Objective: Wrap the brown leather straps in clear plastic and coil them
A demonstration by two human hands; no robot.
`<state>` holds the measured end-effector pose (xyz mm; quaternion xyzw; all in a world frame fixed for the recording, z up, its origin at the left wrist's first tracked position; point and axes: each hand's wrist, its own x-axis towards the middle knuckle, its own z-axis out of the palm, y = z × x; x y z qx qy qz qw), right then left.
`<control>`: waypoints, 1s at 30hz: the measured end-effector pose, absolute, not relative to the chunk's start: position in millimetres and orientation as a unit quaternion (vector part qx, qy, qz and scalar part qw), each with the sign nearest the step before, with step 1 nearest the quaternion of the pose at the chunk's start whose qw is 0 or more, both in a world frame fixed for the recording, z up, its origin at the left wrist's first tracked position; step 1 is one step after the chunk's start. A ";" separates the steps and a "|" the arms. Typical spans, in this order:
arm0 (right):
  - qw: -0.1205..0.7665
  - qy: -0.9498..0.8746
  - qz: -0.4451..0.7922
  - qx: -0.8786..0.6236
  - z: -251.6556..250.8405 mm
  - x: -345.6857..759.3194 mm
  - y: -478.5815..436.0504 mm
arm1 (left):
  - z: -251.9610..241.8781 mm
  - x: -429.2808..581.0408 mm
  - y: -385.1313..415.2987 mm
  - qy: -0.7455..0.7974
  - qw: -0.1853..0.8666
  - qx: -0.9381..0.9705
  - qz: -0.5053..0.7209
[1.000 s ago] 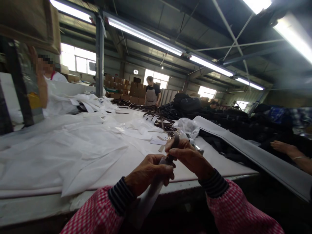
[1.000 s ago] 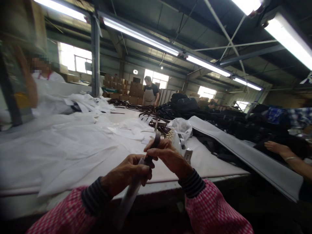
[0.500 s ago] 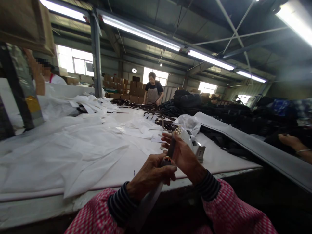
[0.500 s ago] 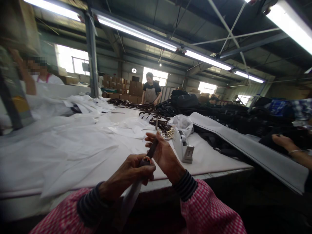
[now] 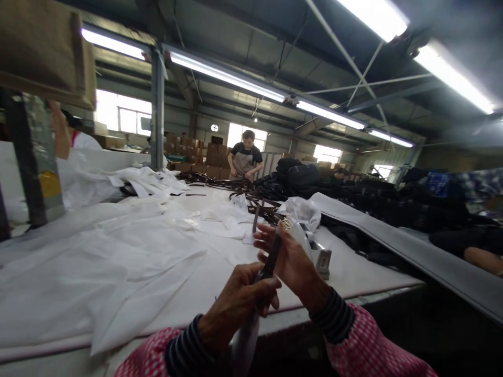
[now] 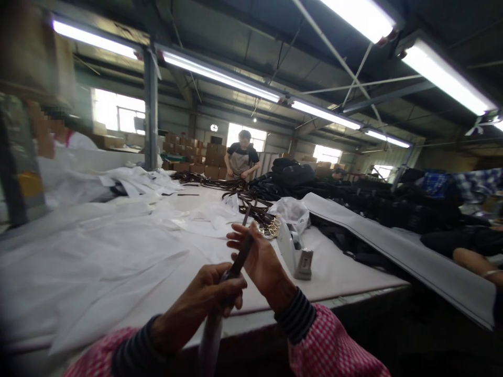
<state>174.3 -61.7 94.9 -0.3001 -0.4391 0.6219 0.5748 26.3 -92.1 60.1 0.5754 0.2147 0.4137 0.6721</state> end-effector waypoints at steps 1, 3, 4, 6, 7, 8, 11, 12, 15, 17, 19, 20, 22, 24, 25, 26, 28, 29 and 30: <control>0.585 -0.435 0.613 -0.303 96.2 174.7 -61.9 | 57.7 27.1 -93.9 0.222 0.680 0.571 0.404; 0.573 -0.499 0.577 -0.300 97.3 174.9 -73.0 | 57.1 26.0 -97.2 0.230 0.687 0.564 0.396; 0.541 -0.552 0.560 -0.297 96.9 174.9 -82.5 | 58.6 24.6 -98.8 0.229 0.684 0.564 0.401; 0.448 -0.646 0.544 -0.293 94.7 176.0 -102.5 | 62.7 22.2 -101.9 0.212 0.672 0.573 0.419; 0.408 -0.672 0.542 -0.295 93.4 177.3 -109.9 | 64.1 22.0 -103.4 0.203 0.666 0.578 0.426; 0.392 -0.682 0.541 -0.297 92.6 179.2 -114.1 | 64.7 22.6 -105.0 0.199 0.663 0.580 0.429; 0.473 -0.624 0.553 -0.284 96.3 187.1 -107.3 | 61.5 29.0 -108.5 0.206 0.675 0.574 0.416; 0.506 -0.593 0.561 -0.280 100.6 189.6 -101.0 | 60.4 31.6 -108.7 0.211 0.677 0.574 0.410; 0.540 -0.556 0.572 -0.268 122.3 193.1 -85.7 | 67.8 37.4 -105.3 0.226 0.667 0.577 0.413; 0.532 -0.609 0.525 -0.263 141.2 190.9 -84.3 | 86.7 38.5 -100.8 0.230 0.645 0.589 0.428; 0.505 -0.683 0.454 -0.270 161.2 186.5 -88.0 | 116.7 37.7 -95.6 0.203 0.615 0.614 0.451; 0.490 -0.713 0.419 -0.275 171.2 184.2 -90.1 | 134.3 36.8 -93.0 0.177 0.597 0.628 0.466; 0.474 -0.744 0.385 -0.271 191.4 180.5 -91.3 | 170.8 34.7 -87.9 0.124 0.564 0.647 0.498; 0.491 -0.731 0.410 -0.238 212.0 178.6 -86.0 | 202.6 33.5 -82.6 0.089 0.544 0.666 0.503; 0.505 -0.711 0.438 -0.220 222.2 178.2 -80.7 | 214.9 33.7 -80.0 0.079 0.536 0.676 0.499; 0.516 -0.686 0.469 -0.208 231.9 177.9 -74.0 | 224.3 34.5 -77.2 0.074 0.529 0.686 0.494; 0.542 -0.630 0.518 -0.203 249.0 177.1 -58.3 | 234.2 37.9 -71.7 0.075 0.516 0.700 0.488; 0.559 -0.606 0.526 -0.208 255.6 176.1 -50.9 | 235.5 40.0 -69.0 0.083 0.513 0.703 0.485; 0.578 -0.588 0.524 -0.215 260.7 174.6 -44.7 | 235.4 41.9 -66.4 0.094 0.514 0.703 0.483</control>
